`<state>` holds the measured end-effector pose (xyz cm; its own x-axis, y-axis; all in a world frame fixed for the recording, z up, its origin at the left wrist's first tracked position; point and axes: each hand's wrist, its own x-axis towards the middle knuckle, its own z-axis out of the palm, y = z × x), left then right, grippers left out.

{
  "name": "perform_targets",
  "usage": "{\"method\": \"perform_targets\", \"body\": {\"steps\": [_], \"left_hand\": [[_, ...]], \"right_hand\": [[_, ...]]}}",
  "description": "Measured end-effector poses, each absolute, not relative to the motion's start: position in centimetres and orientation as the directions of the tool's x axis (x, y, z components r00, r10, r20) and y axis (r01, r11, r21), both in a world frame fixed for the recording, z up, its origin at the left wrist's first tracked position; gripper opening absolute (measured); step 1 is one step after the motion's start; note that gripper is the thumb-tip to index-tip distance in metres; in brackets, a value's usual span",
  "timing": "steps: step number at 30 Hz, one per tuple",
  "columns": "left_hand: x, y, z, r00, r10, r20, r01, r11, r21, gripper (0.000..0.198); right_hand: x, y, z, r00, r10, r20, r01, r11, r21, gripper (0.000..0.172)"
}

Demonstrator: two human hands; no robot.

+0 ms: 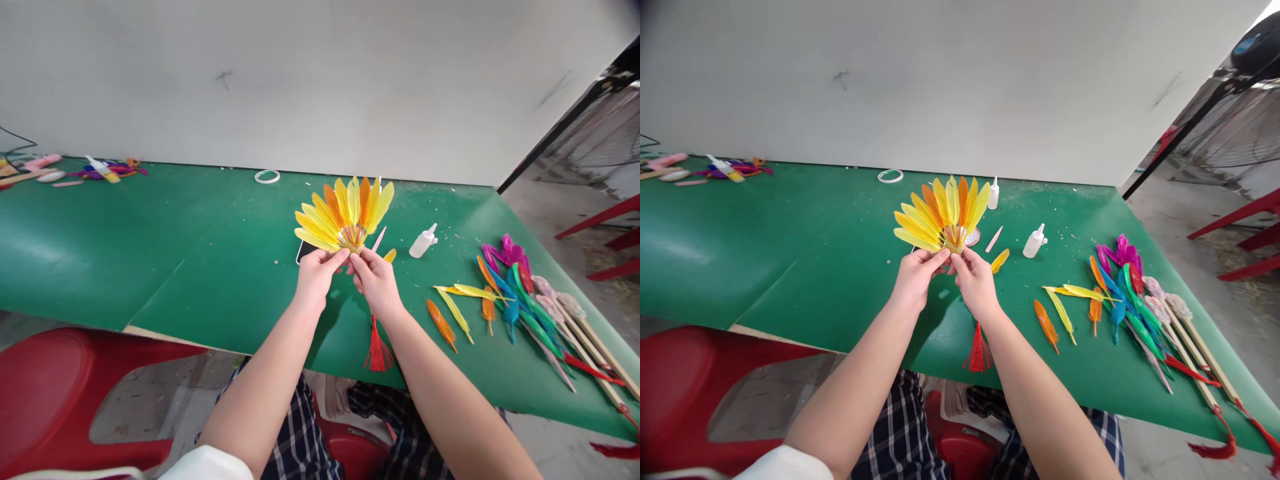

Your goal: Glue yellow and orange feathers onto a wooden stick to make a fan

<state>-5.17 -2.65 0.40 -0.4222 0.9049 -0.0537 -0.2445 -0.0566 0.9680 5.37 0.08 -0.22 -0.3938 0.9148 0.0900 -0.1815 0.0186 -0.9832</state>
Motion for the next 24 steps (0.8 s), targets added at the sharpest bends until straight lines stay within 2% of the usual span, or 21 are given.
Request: {"method": "perform_targets", "body": {"steps": [8,24], "left_hand": [[-5.22,-2.53,0.28,-0.426,0.904,-0.024,-0.235,-0.085,0.968,0.022],[-4.83,-2.37,0.15,-0.440,0.896,-0.056,-0.295,-0.086,0.952,0.027]], "right_hand": [[5.41,0.05,-0.11,-0.404,0.911,0.079,-0.199,-0.003,-0.980,0.020],[5.21,0.02,-0.22,-0.385,0.922,0.034,-0.248,-0.068,-0.966,0.021]]}}
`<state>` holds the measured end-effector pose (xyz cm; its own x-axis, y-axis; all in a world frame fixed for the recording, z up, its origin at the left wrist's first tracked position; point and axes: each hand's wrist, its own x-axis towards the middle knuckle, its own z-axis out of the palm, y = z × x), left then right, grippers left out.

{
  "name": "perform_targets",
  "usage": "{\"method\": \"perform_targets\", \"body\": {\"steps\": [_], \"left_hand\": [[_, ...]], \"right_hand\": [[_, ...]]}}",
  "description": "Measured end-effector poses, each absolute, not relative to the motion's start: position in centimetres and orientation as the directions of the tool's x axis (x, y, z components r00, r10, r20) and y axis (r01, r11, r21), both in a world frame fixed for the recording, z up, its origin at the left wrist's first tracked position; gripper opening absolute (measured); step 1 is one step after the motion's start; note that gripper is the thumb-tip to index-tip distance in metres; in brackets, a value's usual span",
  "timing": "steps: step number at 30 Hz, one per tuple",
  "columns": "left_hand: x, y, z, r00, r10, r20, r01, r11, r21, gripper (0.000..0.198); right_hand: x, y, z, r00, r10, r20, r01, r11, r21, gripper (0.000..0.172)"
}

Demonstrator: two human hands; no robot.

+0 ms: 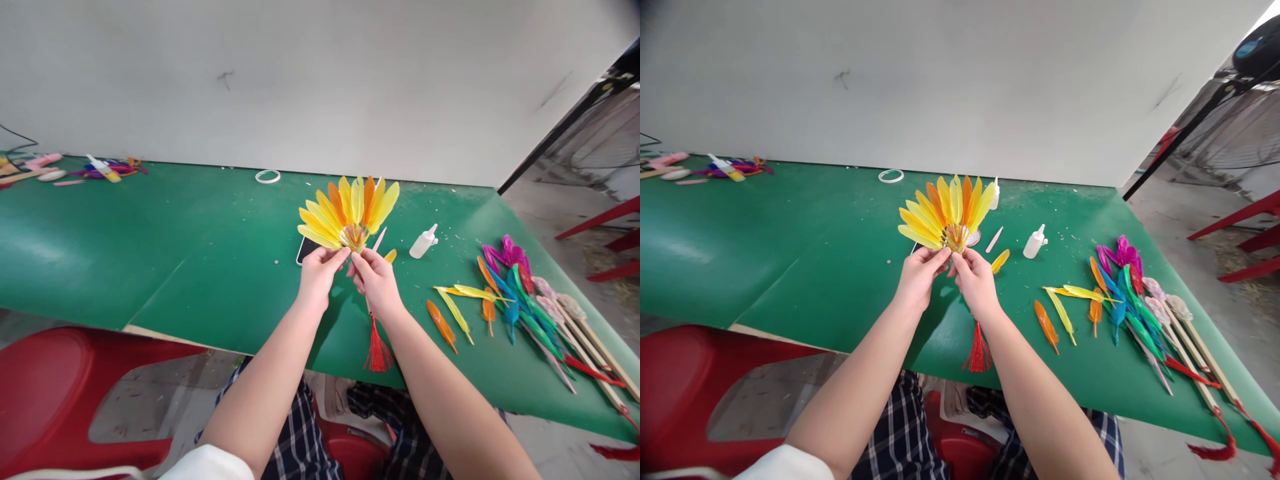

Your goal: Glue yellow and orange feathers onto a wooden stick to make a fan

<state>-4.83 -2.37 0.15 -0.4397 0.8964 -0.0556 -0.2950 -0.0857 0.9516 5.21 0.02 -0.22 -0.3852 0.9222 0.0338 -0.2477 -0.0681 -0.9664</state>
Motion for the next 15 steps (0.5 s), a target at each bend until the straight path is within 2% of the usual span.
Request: {"method": "perform_targets", "body": {"steps": [15], "left_hand": [[-4.69,-2.54,0.48,-0.444,0.894,-0.061,-0.286,-0.077,0.955,0.025]], "right_hand": [[5.21,0.13,-0.04,-0.375,0.927,0.015,-0.189,-0.060,-0.980,0.027]]}}
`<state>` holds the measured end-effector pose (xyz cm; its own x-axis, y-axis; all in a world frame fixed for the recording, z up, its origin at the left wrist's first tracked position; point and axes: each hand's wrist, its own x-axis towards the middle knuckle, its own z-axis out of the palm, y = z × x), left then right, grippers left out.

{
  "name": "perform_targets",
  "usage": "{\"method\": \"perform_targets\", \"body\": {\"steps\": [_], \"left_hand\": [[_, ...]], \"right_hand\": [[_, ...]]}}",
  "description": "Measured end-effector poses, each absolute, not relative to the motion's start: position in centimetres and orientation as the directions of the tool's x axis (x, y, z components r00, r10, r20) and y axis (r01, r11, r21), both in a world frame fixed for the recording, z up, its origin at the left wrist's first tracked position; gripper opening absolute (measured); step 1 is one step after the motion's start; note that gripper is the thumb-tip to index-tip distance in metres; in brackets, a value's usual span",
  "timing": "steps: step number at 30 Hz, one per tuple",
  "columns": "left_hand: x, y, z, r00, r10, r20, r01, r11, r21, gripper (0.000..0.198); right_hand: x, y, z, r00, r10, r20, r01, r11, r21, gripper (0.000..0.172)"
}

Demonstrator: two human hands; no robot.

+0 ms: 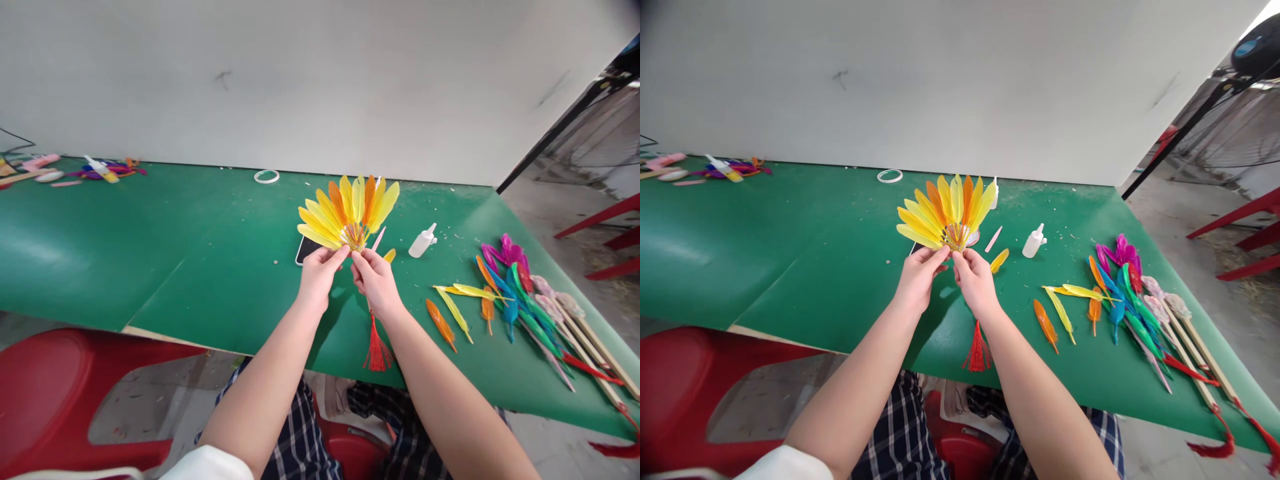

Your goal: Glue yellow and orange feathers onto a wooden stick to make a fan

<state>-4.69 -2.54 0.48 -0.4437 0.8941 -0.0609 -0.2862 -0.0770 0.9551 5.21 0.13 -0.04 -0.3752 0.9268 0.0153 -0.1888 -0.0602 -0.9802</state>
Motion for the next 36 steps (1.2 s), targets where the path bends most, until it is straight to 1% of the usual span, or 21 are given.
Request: {"method": "perform_targets", "body": {"steps": [6,14,19,25,29,36], "left_hand": [[-4.54,-2.46,0.40,-0.405,0.912,-0.063,-0.305,-0.070,0.950,0.028],[-4.56,-2.39,0.42,-0.426,0.904,-0.037,-0.303,-0.104,0.947,0.027],[-4.46,-2.52,0.44,-0.436,0.899,-0.033,-0.279,-0.100,0.955,0.027],[-4.36,-2.66,0.51,-0.459,0.888,0.000,-0.221,-0.114,0.969,0.026],[-4.43,-2.57,0.52,-0.488,0.873,0.011,-0.202,-0.125,0.971,0.023],[-4.38,-2.48,0.42,-0.492,0.871,0.004,-0.209,-0.122,0.970,0.021]], "right_hand": [[5.24,0.10,-0.14,-0.411,0.912,-0.009,-0.145,-0.075,-0.987,0.030],[5.24,-0.10,0.06,-0.416,0.909,-0.016,-0.162,-0.091,-0.983,0.030],[5.19,-0.11,0.13,-0.426,0.904,-0.041,-0.192,-0.135,-0.972,0.029],[5.24,-0.06,0.19,-0.415,0.908,-0.054,-0.282,-0.185,-0.942,0.026],[5.28,0.00,0.31,-0.414,0.908,-0.062,-0.277,-0.191,-0.942,0.024],[5.20,0.00,0.49,-0.409,0.908,-0.089,-0.274,-0.215,-0.937,0.023]]}}
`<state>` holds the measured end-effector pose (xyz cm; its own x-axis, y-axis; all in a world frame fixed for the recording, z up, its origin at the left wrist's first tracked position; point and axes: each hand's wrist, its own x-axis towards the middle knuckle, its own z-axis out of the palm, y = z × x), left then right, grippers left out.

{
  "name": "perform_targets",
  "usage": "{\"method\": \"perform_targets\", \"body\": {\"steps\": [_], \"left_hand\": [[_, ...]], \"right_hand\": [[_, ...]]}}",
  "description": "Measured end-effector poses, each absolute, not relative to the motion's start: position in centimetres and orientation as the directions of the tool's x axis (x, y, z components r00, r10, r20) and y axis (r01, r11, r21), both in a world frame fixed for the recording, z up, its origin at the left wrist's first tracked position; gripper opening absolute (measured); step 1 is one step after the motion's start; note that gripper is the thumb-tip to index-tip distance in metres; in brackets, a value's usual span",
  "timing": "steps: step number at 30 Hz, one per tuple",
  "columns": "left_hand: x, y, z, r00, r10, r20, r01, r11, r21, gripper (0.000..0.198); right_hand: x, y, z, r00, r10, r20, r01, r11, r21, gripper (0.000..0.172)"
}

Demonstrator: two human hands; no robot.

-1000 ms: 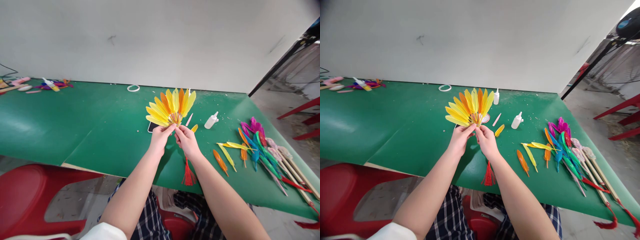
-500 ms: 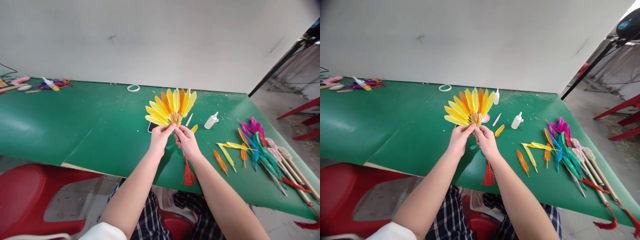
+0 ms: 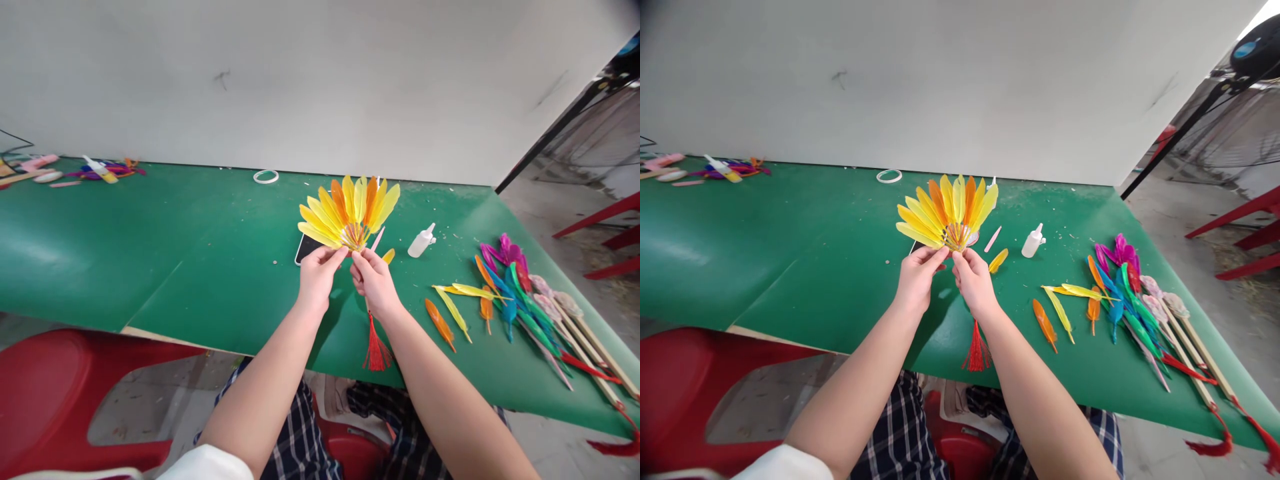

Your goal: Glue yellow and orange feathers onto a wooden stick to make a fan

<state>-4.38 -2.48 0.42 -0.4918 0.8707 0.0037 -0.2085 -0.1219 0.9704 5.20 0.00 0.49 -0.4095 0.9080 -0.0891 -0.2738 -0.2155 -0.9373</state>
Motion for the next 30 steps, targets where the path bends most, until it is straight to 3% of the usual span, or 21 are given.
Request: {"method": "perform_targets", "body": {"steps": [10,18,30], "left_hand": [[-4.23,-2.43,0.60,-0.493,0.870,0.007,-0.219,-0.131,0.967,0.019],[-4.26,-2.27,0.18,-0.470,0.877,0.102,-0.191,-0.214,0.958,0.018],[-4.31,-2.17,-0.19,-0.470,0.878,0.088,-0.212,-0.209,0.955,0.017]], "right_hand": [[5.24,-0.07,0.54,-0.406,0.910,-0.085,-0.263,-0.205,-0.943,0.025],[5.04,0.19,0.02,-0.351,0.935,-0.052,-0.218,-0.136,-0.966,0.029],[5.09,0.35,-0.26,-0.351,0.934,-0.066,-0.184,-0.138,-0.973,0.035]]}}
